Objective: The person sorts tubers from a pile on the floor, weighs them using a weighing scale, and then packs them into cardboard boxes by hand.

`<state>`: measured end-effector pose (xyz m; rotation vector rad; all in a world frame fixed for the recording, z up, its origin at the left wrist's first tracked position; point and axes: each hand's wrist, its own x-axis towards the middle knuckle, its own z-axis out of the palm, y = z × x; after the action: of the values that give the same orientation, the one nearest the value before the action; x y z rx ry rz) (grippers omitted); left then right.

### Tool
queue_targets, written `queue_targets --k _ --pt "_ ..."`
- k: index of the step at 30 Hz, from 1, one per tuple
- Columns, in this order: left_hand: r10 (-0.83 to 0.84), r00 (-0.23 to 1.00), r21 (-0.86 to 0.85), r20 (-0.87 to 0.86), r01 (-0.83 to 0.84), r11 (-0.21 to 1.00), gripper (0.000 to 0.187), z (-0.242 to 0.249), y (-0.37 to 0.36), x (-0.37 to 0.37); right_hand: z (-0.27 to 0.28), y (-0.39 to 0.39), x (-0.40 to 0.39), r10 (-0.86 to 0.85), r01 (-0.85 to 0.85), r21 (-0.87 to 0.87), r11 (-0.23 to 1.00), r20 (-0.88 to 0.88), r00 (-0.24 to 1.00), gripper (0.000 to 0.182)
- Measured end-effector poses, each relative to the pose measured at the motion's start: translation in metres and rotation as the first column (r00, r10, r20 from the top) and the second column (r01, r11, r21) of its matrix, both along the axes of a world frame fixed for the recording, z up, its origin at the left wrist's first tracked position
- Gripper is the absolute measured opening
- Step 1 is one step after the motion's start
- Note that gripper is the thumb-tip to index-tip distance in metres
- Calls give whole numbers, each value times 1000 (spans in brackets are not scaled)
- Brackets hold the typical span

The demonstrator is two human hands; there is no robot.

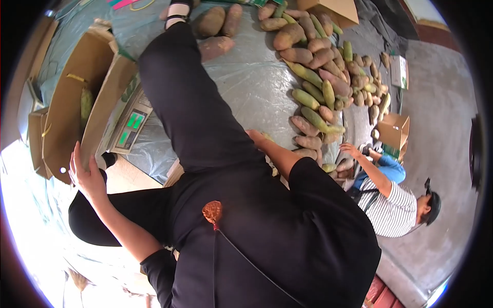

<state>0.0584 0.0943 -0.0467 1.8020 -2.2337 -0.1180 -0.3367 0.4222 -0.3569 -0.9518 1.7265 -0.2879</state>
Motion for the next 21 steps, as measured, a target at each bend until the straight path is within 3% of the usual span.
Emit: queue_targets --k 2,4,6,8,10,11,12,13,14,17,18,19,20,21 --pt "-21 1000 24 -20 22 999 47 0 0 -1 10 6 1 -104 99 98 990 47 993 29" --pt "-29 1000 18 2 28 999 48 -1 0 -4 41 -10 -8 4 15 219 976 -84 996 28" --pt "-28 999 14 25 27 1000 50 -3 1 -4 43 -8 -20 -72 93 285 954 -83 994 23" --pt "-27 998 7 52 27 1000 51 -4 0 -2 42 -7 -40 -83 157 333 930 -226 971 17" --pt "-14 998 2 67 14 1000 52 -5 2 -5 20 33 -73 -189 280 193 941 -388 902 16" --pt "-36 998 -15 57 37 999 53 -8 1 -3 6 59 -101 -344 395 54 917 -391 854 17" --pt "-52 997 -35 51 53 998 54 -9 1 0 28 63 -120 -336 431 66 900 -523 783 18" --pt "-53 997 -42 60 56 998 55 -7 2 -3 57 65 -133 -77 213 71 974 -786 613 20" --pt "-51 993 -62 102 57 996 55 -10 0 0 51 77 -165 -80 207 100 973 -696 714 23" --pt "-46 988 -78 147 58 995 55 -8 0 -4 105 84 -199 -290 517 131 846 -700 652 39" --pt "-37 989 -67 145 47 997 55 -6 1 -6 94 99 -213 -191 428 85 900 -805 562 39" --pt "-21 986 -72 163 33 997 54 -7 2 -6 101 103 -222 -235 393 -18 919 -828 510 40" --pt "2 989 -76 151 10 997 54 -4 3 -10 77 132 -239 -205 210 -144 967 -931 302 45" --pt "16 988 -81 151 -4 997 54 -3 4 -12 80 135 -249 -200 290 -108 951 -930 309 45"
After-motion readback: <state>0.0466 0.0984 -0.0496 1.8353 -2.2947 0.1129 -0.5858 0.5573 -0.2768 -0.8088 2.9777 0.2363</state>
